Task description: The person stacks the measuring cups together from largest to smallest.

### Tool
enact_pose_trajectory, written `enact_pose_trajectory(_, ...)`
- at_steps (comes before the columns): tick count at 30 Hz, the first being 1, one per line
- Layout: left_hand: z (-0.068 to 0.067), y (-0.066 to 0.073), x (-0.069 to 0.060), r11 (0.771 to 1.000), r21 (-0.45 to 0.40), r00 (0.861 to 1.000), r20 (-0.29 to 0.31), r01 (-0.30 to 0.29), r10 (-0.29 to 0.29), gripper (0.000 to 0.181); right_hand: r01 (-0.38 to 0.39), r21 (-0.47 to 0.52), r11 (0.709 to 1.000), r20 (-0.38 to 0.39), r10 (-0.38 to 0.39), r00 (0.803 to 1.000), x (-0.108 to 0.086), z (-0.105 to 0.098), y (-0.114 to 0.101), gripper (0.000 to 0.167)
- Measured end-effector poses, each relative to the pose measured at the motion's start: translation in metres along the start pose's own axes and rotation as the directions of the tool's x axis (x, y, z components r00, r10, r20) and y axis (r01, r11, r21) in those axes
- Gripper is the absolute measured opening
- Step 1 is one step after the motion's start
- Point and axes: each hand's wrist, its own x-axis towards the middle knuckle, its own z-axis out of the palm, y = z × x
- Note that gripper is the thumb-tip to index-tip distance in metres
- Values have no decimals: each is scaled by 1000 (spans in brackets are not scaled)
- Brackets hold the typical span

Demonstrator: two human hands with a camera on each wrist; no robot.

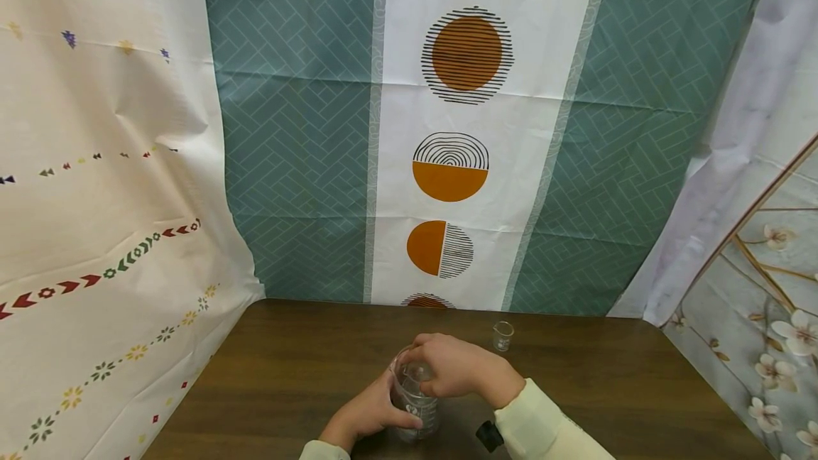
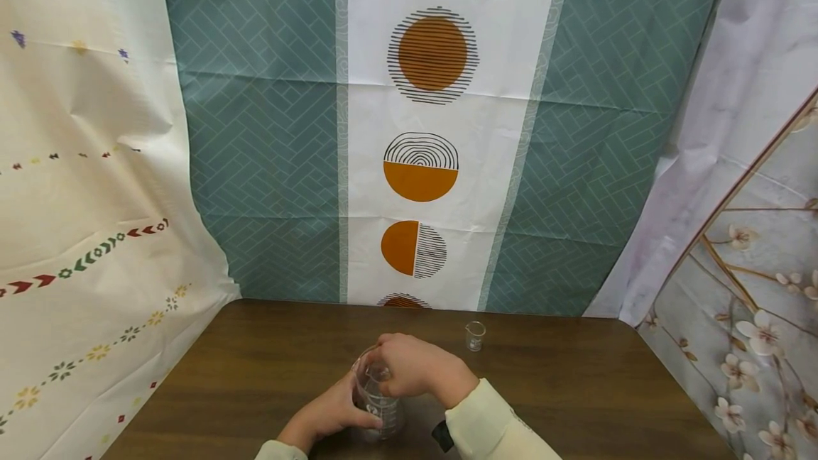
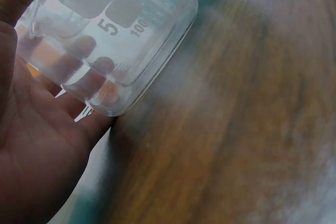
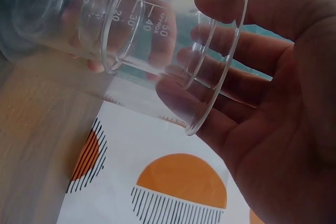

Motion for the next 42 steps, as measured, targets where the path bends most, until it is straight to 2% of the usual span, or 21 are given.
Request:
enact_pose_trajectory(18, 0, 0, 1, 1000, -25, 1000, 6, 5, -4, 112, 9, -2, 1000, 30, -9, 1000, 5, 0, 2, 38)
enact_pose_trajectory(29, 0, -2, 1, 999, -40, 999, 16, -30, 31, 109, 2, 11, 1000, 58, -2, 998, 7, 1, 2, 38)
enact_pose_trajectory(36, 0, 0, 1, 1000, -1, 1000, 4, 0, 0, 112, 1, 0, 1000, 60, -1, 998, 9, 2, 1, 38)
enact_pose_trajectory(42, -1, 0, 1, 999, -31, 999, 29, 20, -19, 111, -10, 22, 1000, 80, 9, 997, 9, 3, 0, 38)
